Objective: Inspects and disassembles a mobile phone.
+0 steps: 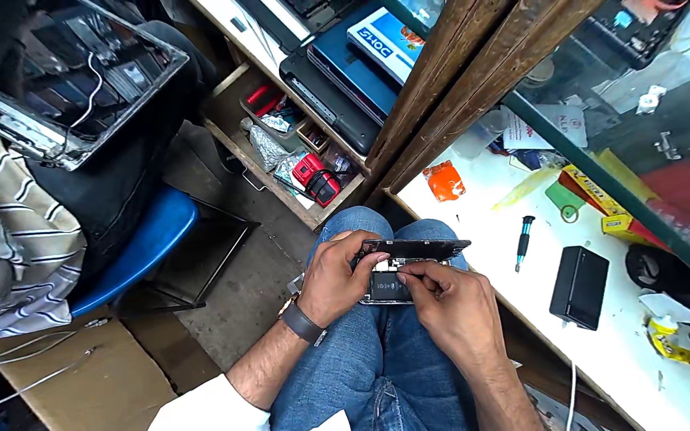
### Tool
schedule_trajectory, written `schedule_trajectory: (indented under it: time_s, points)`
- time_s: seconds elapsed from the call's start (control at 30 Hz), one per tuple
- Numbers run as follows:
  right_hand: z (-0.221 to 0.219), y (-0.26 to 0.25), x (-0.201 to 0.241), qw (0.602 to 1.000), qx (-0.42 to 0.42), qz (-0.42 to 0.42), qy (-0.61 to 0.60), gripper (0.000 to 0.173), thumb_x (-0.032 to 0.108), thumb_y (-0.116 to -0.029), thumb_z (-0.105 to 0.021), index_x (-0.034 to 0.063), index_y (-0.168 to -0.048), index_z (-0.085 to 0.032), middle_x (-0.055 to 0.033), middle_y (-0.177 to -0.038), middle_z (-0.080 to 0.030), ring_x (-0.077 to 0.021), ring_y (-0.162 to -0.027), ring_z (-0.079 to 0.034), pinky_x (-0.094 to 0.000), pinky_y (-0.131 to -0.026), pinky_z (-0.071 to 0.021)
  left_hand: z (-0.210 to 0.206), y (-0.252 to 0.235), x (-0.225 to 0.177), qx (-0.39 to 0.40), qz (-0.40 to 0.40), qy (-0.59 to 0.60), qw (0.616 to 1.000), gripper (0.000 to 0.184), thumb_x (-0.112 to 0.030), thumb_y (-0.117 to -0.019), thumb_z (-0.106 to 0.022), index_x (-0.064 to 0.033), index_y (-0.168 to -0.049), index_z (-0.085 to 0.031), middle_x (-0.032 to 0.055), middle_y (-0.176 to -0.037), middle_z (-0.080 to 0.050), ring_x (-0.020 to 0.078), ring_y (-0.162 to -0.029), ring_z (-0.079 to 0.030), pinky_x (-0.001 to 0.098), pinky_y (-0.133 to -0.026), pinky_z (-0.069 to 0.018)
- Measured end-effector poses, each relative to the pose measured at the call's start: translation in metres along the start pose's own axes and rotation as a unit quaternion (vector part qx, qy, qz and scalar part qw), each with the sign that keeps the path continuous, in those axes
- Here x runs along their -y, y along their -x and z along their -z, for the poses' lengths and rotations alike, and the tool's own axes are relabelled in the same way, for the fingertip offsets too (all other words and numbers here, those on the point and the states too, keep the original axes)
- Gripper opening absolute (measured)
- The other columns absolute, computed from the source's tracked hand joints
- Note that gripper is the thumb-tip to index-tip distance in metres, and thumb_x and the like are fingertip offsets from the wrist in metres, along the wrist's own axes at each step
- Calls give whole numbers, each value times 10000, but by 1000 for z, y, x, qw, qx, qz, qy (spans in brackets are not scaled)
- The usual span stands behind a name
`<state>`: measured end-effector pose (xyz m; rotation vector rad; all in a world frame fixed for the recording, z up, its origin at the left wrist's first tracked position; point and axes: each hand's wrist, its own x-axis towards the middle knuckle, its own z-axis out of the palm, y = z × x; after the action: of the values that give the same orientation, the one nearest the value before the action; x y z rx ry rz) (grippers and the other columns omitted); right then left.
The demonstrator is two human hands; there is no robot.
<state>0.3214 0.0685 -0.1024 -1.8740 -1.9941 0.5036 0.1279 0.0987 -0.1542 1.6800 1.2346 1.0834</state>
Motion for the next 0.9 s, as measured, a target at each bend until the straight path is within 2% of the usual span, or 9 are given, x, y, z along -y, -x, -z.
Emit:
schedule_trajectory:
  time_s: [0.17, 0.3, 0.73, 0.9]
  points:
    - [0, -2, 3, 999, 24, -43, 5, 79, 313, -903, -671, 286, -898, -745, 141, -565, -514, -63, -492, -486, -366, -479, -423, 0, 0, 0, 1, 4, -1, 1000, 139, -171, -951, -719, -93, -1065, -738, -14, -938, -737, 65, -857, -695, 284, -797, -606]
    - [-1, -1, 2, 1000, 7, -23, 5, 103, 324, -897, -663, 277, -913, -754, 151, -561, -495, -48, -484, -457, -330, -473, -406, 0, 0, 0, 0, 2, -5, 1000, 141, -175, -948, -723, -95, -1064, -740, -14, -941, -736, 62, -859, -693, 284, -798, -604]
    - [-4, 2, -2, 1000, -8, -10, 2, 134, 333, -905, -642, 279, -898, -765, 145, -588, -534, -48, -509, -487, -341, -486, -418, 0, 0, 0, 1, -2, -2, 1000, 145, -165, -951, -720, -80, -1066, -737, -5, -937, -737, 66, -852, -692, 281, -797, -603]
    - [-5, 4, -4, 1000, -22, 12, -11, 156, 317, -925, -640, 279, -911, -791, 140, -698, -646, -21, -571, -556, -308, -515, -467, 0, 0, 0, 2, 6, -6, 1000, 150, -174, -953, -719, -88, -1073, -738, -7, -935, -734, 66, -841, -689, 279, -785, -600]
